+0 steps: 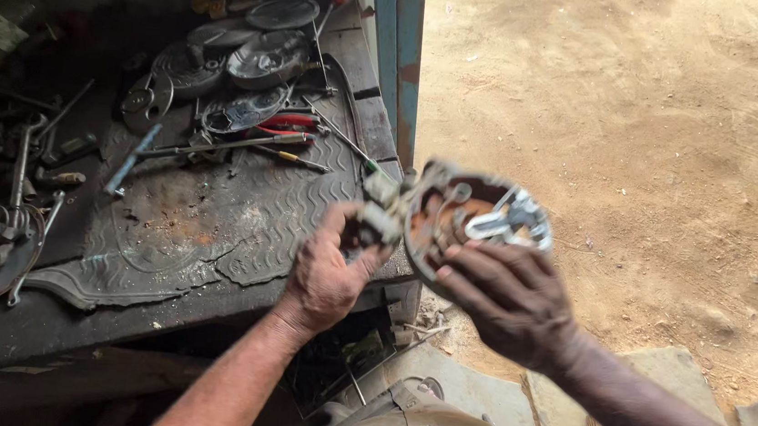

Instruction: The person disassembles a small electric motor on a cluttered workbench, using pliers and a screwdriver to remove components and inspect internal parts. The person handles the motor housing, rotor, and stator, placing parts on the table.

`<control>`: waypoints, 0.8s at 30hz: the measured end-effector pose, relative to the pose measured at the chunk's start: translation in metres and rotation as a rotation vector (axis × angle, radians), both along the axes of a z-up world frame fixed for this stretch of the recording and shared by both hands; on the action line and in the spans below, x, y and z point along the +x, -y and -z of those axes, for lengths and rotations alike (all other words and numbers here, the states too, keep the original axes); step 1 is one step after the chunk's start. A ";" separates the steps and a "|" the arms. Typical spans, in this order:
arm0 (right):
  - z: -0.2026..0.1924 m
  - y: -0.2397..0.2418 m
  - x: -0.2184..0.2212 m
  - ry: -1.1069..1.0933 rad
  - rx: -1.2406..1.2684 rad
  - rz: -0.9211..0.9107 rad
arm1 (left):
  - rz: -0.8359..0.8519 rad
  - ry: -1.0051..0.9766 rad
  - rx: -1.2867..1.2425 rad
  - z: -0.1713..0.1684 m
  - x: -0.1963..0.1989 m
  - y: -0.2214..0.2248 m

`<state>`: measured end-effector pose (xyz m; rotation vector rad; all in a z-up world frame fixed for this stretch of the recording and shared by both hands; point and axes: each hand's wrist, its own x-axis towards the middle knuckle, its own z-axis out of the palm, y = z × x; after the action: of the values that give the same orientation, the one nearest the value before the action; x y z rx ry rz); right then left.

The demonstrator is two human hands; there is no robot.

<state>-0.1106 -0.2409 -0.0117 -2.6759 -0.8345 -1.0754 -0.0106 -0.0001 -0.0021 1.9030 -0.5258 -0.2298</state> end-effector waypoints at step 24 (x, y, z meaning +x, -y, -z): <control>0.033 -0.080 0.020 -0.920 2.489 -0.057 | -0.050 -0.761 -0.514 0.016 0.001 -0.046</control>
<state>-0.0909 -0.1610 -0.0442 -0.5443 0.5396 -0.0780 -0.0096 0.0461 -0.0177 1.1997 -0.0070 -0.6791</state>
